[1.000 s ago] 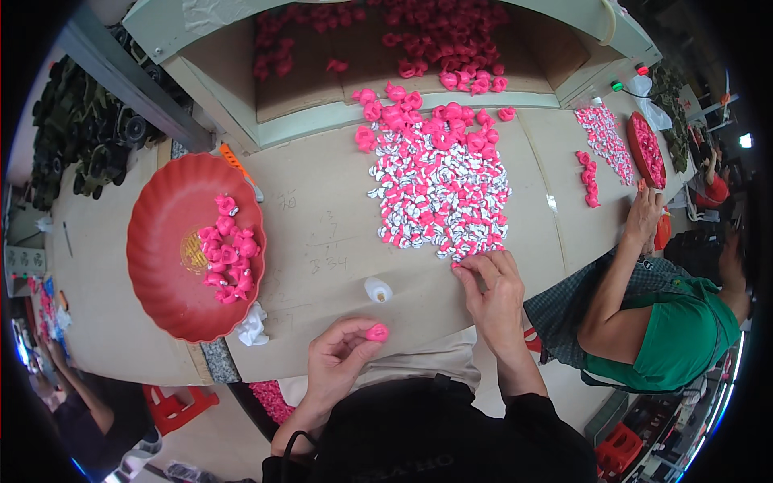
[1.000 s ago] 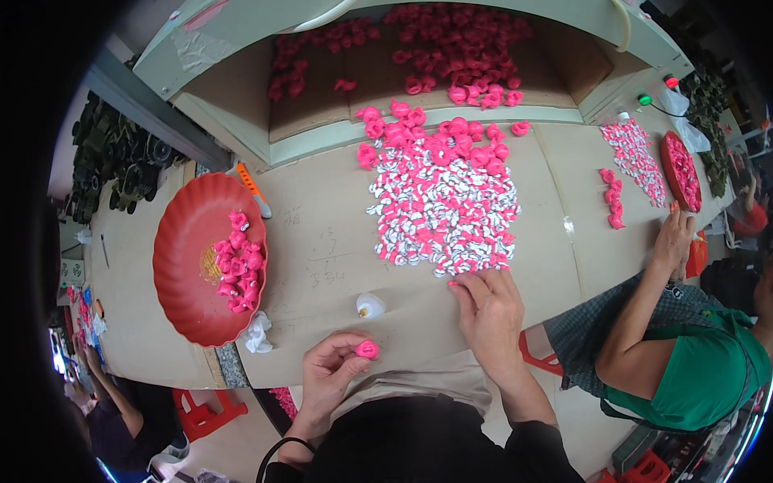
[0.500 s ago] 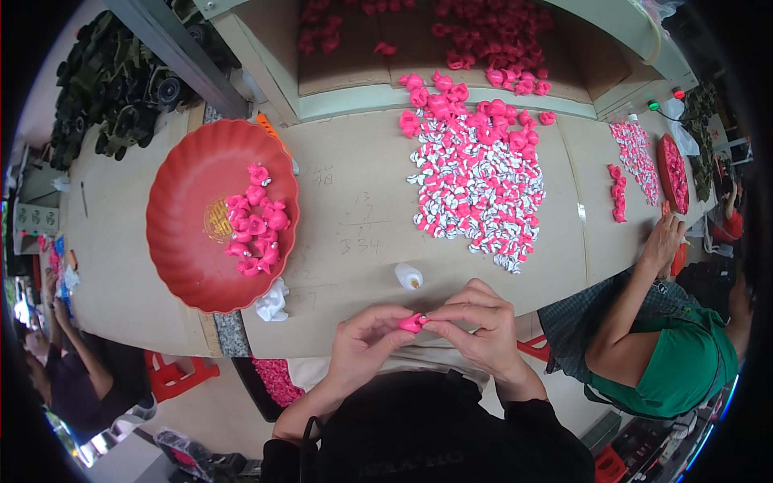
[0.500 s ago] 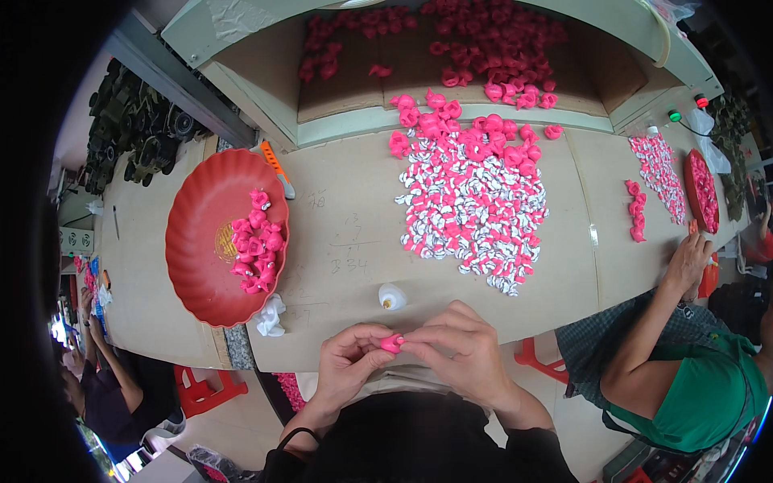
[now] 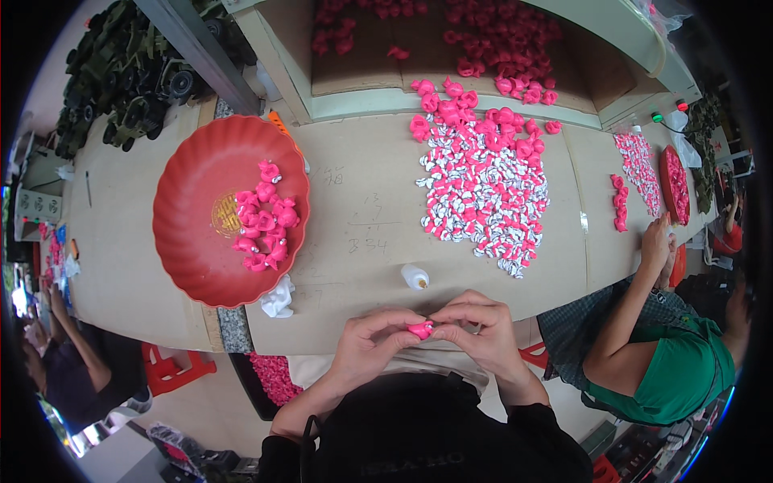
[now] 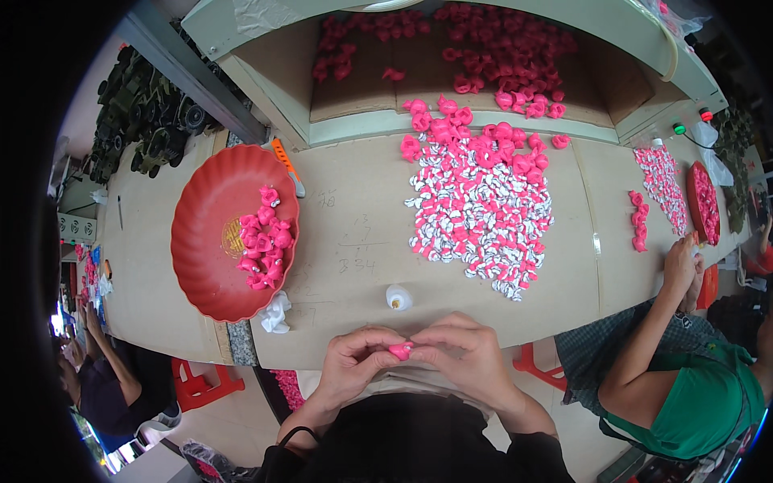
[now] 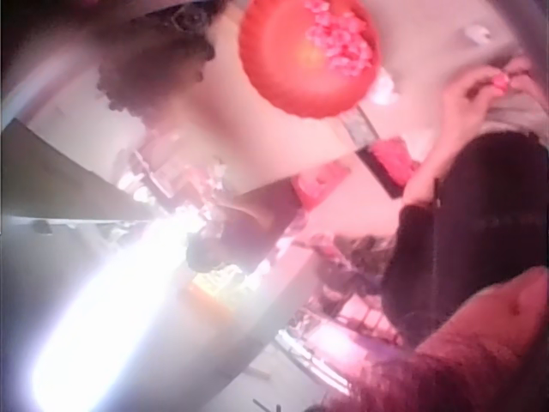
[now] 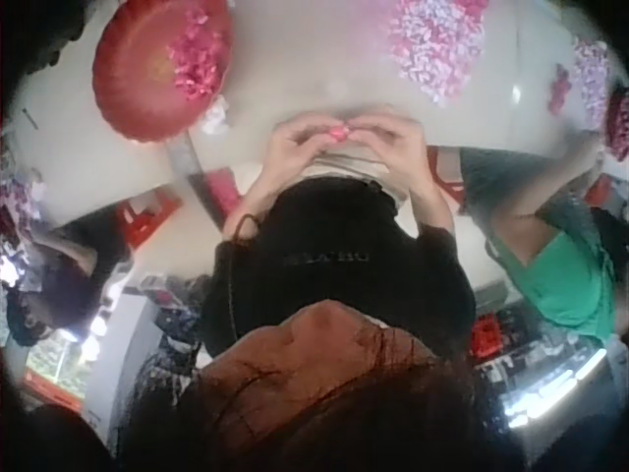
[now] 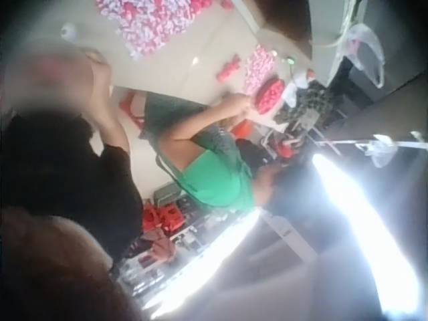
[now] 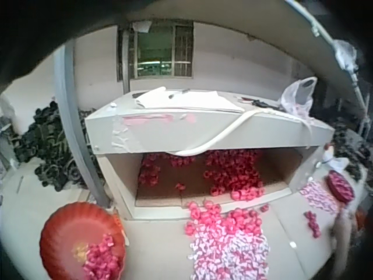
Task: The person applies adhesive to join small pink plastic toy components by hand, using a glue bottle.
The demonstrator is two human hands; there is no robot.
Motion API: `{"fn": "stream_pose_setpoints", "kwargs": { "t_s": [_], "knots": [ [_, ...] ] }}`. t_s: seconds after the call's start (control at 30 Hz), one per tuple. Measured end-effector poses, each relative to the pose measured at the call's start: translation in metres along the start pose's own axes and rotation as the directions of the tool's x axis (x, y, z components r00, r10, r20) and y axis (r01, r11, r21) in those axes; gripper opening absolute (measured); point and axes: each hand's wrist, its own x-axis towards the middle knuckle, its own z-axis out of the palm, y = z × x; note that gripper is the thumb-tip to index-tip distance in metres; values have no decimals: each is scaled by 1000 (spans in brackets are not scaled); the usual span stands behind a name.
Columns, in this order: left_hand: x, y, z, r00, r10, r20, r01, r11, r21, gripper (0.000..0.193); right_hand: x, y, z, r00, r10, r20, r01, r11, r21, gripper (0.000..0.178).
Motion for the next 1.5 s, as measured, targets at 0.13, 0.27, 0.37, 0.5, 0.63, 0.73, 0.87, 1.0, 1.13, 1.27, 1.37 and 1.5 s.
{"fn": "stream_pose_setpoints", "kwargs": {
  "t_s": [0.13, 0.27, 0.37, 0.5, 0.63, 0.73, 0.87, 1.0, 1.13, 1.27, 1.37, 1.5],
  "knots": [
    [4, 4, -4, 993, 97, 68, -112, 953, 282, 24, 4, 11, -5, 952, 219, 212, -266, 937, 226, 12],
    [3, 1, -6, 996, 53, 65, -69, 957, 281, 22, 3, 8, -5, 952, 193, 236, -237, 956, 173, 10],
    [3, 0, -8, 997, 34, 69, -54, 954, 297, 24, 3, 7, -2, 957, 201, 209, -228, 967, 115, 9],
    [3, 3, -9, 998, 32, 56, -48, 945, 323, 23, 4, 8, 1, 966, 174, 192, -195, 976, 100, 8],
    [2, 4, -8, 999, 24, 35, -33, 957, 290, 22, 5, 7, 2, 965, 184, 190, -208, 971, 116, 8],
    [3, 4, -9, 999, 32, 33, -39, 960, 277, 21, 6, 8, 3, 964, 187, 191, -211, 970, 117, 7],
    [2, 6, -8, 999, 28, 28, -35, 959, 281, 21, 6, 10, 3, 965, 177, 194, -203, 971, 124, 7],
    [1, 13, -8, 1000, 21, 21, -25, 961, 276, 20, 7, 3, 4, 960, 197, 200, -232, 958, 169, 7],
    [-3, 34, -17, 991, 129, 48, -137, 884, 447, 18, 10, 0, 7, 972, 144, 185, -179, 966, 186, 9],
    [8, 69, -51, 781, 595, -190, -323, 645, 692, 21, 10, 11, -6, 989, 143, 41, -145, 986, 77, 15],
    [20, 98, -51, 564, 806, -181, -138, 308, 941, 21, 23, 8, 1, 979, -11, -203, -10, 995, -104, 26],
    [58, 106, -31, 620, 782, -67, -284, 304, 909, 22, 39, 8, 15, 953, -213, -215, 166, 962, -219, 36]
  ]
}}
